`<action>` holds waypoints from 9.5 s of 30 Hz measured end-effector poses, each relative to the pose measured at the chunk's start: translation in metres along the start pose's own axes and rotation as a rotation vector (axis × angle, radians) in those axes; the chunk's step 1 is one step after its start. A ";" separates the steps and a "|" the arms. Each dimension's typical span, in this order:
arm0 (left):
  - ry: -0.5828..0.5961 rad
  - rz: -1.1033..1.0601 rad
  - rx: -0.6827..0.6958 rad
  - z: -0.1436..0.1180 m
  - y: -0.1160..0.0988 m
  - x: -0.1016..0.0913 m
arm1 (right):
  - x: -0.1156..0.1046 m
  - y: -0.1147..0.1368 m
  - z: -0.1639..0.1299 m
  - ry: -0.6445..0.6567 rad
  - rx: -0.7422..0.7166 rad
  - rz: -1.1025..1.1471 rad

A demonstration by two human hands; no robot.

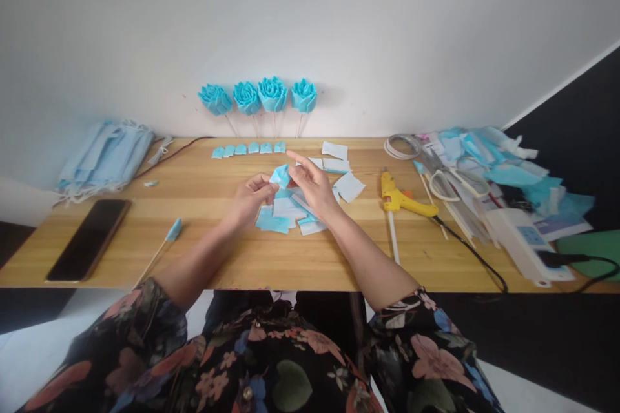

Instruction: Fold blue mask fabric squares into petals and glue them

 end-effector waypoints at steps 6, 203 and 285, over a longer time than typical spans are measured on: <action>0.017 -0.011 0.009 0.001 0.001 0.002 | 0.002 -0.003 0.001 0.089 -0.033 -0.093; 0.170 0.124 0.045 -0.003 0.002 0.012 | 0.008 0.008 -0.003 0.017 -0.083 -0.137; 0.164 0.128 0.022 -0.004 0.004 0.011 | 0.008 0.003 -0.003 -0.003 -0.059 -0.155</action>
Point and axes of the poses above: each hand's wrist, its own z-axis towards the middle knuckle, its own x-axis out of the palm, y = z × x, the point moved 4 cm from there along z, towards the middle knuckle, and after that the axes turned 10 degrees about z, right-handed, at the moved point
